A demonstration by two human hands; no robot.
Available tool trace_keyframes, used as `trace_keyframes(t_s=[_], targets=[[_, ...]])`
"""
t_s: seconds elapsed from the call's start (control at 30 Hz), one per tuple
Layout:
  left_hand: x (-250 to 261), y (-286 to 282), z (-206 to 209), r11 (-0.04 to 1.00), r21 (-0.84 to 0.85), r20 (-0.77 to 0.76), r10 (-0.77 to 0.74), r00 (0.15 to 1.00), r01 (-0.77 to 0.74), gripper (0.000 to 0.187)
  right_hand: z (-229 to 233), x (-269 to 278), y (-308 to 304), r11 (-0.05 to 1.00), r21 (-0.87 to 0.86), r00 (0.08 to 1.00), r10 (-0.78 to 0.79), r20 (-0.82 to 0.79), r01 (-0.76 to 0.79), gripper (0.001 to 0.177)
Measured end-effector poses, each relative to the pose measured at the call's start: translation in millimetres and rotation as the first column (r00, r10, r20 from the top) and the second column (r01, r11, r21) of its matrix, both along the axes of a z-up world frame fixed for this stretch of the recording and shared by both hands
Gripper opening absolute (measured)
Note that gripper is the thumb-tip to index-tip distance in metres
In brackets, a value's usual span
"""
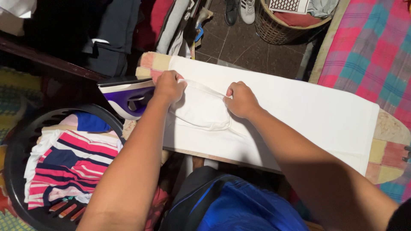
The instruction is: The person irons a white t-shirt on an ironing board using a purple and white iron. They smooth the fabric, iron the body and sleeves, and adjust the shirt's position on the board throughout the process.
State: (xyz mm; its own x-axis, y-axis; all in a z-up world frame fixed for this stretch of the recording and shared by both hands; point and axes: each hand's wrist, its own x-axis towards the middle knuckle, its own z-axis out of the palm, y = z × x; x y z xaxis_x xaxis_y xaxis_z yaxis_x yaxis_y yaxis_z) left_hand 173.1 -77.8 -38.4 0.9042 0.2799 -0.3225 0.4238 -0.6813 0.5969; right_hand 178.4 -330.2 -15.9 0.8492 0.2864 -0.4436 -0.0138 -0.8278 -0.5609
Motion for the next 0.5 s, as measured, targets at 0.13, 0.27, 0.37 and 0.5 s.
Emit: trace_keyframes(t_s=[0.13, 0.27, 0.37, 0.5], targets=[[17, -2, 13, 0.923, -0.373, -0.115, 0.056, 0.992, -0.096, 0.007, 1, 0, -15, 0.981, 0.16, 0.994, -0.11, 0.014, 0.107, 0.017], [31, -10, 17, 0.817, -0.558, -0.145, 0.072, 0.987, -0.142, 0.005, 11, -6, -24, 0.905, 0.24, 0.929, -0.306, -0.208, 0.351, 0.014], [37, -14, 12, 0.792, -0.594, -0.127, 0.076, 0.989, -0.137, 0.005, 18, -15, -26, 0.841, 0.336, 0.903, -0.366, -0.225, 0.424, 0.023], [43, -16, 3, 0.801, -0.58, -0.143, 0.081, 0.986, -0.15, 0.007, 18, -22, -23, 0.803, 0.324, 0.863, -0.433, -0.261, 0.501, 0.033]])
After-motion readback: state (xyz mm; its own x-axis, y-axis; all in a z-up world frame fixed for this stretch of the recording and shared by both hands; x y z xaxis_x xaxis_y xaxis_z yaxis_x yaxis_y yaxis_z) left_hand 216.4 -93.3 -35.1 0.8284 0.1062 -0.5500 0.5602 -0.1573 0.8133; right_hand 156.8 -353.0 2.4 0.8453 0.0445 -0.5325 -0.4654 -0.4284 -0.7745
